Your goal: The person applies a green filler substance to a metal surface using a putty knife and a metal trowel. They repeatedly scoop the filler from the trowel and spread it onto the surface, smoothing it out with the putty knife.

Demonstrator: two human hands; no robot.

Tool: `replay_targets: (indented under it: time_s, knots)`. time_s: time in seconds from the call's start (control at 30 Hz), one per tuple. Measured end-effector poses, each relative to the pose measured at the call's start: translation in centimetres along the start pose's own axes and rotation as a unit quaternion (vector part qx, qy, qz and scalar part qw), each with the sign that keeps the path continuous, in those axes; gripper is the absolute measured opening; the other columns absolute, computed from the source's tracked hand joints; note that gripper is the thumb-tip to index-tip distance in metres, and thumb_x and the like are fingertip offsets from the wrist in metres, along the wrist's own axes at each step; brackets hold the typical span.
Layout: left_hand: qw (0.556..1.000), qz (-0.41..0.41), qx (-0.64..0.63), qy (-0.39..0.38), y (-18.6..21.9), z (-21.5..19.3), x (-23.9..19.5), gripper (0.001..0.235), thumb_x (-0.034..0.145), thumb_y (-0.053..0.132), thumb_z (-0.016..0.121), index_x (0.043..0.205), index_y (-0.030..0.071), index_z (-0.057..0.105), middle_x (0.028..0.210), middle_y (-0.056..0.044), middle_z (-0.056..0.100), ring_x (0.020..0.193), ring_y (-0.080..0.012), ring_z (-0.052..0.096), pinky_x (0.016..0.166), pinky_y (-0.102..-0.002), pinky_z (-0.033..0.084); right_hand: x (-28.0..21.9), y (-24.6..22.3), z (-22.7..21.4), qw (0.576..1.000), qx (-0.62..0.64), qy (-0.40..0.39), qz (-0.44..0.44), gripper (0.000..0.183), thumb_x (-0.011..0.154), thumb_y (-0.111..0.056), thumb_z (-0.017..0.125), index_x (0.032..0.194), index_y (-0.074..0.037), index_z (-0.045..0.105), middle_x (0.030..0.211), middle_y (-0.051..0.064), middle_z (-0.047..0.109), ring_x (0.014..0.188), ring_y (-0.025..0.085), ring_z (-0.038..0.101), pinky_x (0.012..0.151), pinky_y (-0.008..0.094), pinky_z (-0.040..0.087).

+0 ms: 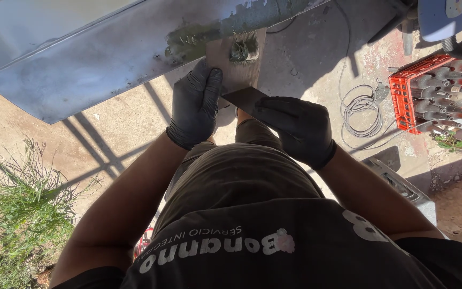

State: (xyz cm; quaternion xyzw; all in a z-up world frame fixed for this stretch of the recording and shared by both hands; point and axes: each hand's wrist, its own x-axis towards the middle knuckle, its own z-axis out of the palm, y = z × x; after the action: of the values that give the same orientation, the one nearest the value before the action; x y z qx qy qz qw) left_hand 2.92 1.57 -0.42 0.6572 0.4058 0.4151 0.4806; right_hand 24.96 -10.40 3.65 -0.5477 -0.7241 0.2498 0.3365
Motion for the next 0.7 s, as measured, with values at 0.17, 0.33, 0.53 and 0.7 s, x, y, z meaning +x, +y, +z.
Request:
replay_targets:
  time_s: [0.17, 0.33, 0.53, 0.7]
  knots:
    - [1.000, -0.005, 0.022, -0.022, -1.7, -1.1, 0.3, 0.028, 0.119, 0.018, 0.054, 0.140, 0.004, 0.066, 0.110, -0.010, 0.078, 0.097, -0.0197, 0.071, 0.087, -0.036, 0.057, -2.5, 3.9, -0.9, 0.976, 0.051, 0.061, 0.204, 0.018, 0.104, 0.001, 0.075, 0.119, -0.005, 0.083, 0.116, 0.011, 0.083, 0.104, 0.020, 0.081, 0.094, 0.030, 0.064]
    - [0.994, -0.103, 0.024, -0.013, -2.2, -3.8, -1.1, 0.030, 0.120, 0.022, 0.053, 0.139, 0.003, 0.068, 0.124, -0.010, 0.078, 0.111, -0.0195, 0.070, 0.093, -0.037, 0.058, -6.4, 13.4, -1.9, 0.697, 0.632, 0.218, 0.260, 0.047, 0.109, 0.006, 0.059, 0.155, -0.001, 0.056, 0.153, 0.019, 0.066, 0.149, 0.031, 0.061, 0.131, 0.047, 0.052]
    - [0.945, 0.103, 0.297, -0.091, -9.6, -11.2, -9.9, 0.036, 0.118, -0.016, 0.057, 0.152, -0.005, 0.061, 0.118, -0.037, 0.062, 0.091, -0.0548, 0.059, 0.078, -0.058, 0.050, -7.1, 21.0, -6.0, 0.779, 0.509, 0.271, 0.246, 0.039, 0.096, 0.000, 0.075, 0.134, -0.003, 0.066, 0.133, 0.010, 0.072, 0.126, 0.022, 0.069, 0.108, 0.034, 0.058]
    - [0.930, 0.075, 0.342, -0.109, -10.6, -14.1, -14.2, 0.043, 0.114, -0.016, 0.053, 0.156, -0.007, 0.058, 0.138, -0.045, 0.062, 0.105, -0.0657, 0.065, 0.086, -0.062, 0.054, -0.5, 24.5, -9.0, 0.976, -0.086, 0.121, 0.161, 0.012, 0.105, 0.004, 0.080, 0.112, -0.004, 0.084, 0.122, 0.014, 0.084, 0.114, 0.025, 0.079, 0.101, 0.035, 0.057]
